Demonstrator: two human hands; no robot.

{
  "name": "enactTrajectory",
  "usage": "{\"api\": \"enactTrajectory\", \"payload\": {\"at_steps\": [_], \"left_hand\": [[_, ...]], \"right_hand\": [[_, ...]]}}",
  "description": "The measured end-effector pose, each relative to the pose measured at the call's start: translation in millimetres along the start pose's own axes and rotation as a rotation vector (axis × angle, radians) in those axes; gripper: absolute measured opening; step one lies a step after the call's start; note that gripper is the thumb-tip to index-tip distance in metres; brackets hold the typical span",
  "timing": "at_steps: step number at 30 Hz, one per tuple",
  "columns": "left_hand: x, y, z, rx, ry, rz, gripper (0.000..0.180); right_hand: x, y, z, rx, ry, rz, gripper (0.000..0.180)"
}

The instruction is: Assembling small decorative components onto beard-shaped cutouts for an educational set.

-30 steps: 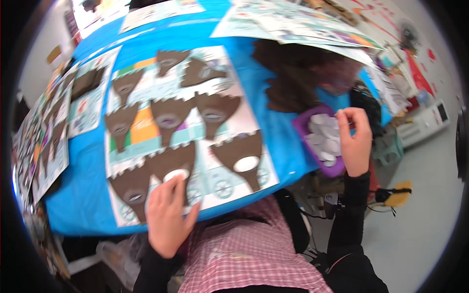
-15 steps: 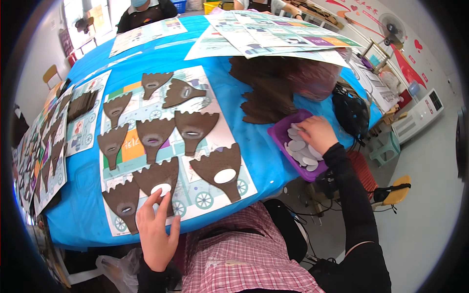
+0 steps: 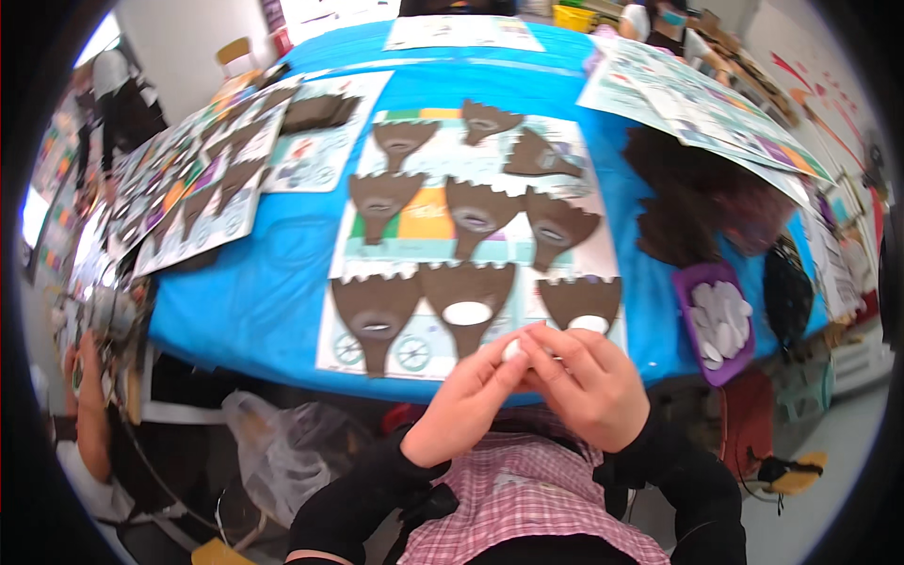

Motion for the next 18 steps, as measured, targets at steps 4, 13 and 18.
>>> {"api": "enactTrajectory", "payload": {"at_steps": [4,13,18], "left_hand": [[48,18,45,-0.098,0.222,-0.051,0.035],[117,62,74,-1.419,0.574,-0.033,0.045],[123,45,73,-1.606,0.479,-0.027,0.039]], "right_hand": [[-43,-9,-16,-0.482,-0.001,0.024,0.033],[-130,23,-116,-1.161,-0.302,-0.245,0.015],[-154,13,-150,-0.880,-0.491,-0.149,0.018]]}}
Point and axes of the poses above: each hand's wrist, its own x-axis away from the middle knuckle, its own z-axis out of the back of the hand, y = z × x, the point moved 8 cm from there along -x, towards the middle knuckle, and after that the axes turned 13 degrees about -y, right-handed, at the moved point
